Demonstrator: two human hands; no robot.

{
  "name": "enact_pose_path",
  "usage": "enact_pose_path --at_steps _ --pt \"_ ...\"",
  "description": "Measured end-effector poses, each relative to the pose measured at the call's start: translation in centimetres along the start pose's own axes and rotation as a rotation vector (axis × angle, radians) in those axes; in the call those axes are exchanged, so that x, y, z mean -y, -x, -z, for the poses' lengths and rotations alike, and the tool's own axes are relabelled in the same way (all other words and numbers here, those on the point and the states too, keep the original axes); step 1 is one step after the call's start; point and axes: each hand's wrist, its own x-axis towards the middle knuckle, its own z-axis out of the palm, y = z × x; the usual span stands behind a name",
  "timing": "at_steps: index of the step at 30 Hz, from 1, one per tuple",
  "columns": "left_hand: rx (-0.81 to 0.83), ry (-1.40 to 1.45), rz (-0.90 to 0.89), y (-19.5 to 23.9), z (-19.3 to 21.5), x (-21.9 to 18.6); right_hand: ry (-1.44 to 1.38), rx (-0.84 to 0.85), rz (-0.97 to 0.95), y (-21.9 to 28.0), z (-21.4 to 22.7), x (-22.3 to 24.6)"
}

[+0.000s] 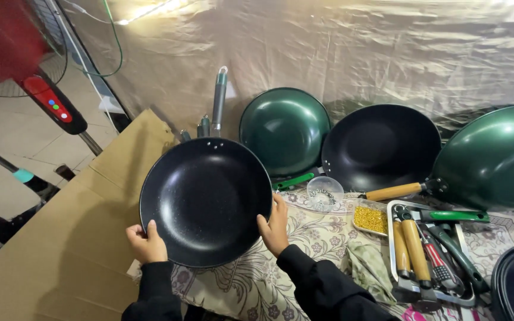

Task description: Assembling a handle onto a wok using screws and a tool, followed by wiping the wok clean.

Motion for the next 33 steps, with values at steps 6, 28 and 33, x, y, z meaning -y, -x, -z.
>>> enact_pose_path --at_steps 6,28,33 --pt "0.001 -0.156 -0.119 -1.3 -1.4 4.9 0.019 0.020 -0.069 -0.8 -2.3 -2.6" --pt "0.088 -0.195 0.145 -1.9 -4.4 9.4 0.143 0.259 -0.367 -0.2 -7.6 -9.2" --pt "0.126 -0.220 0.156 -1.4 -4.5 9.7 -0.036 0.285 -0.294 0.4 -5.7 -6.0"
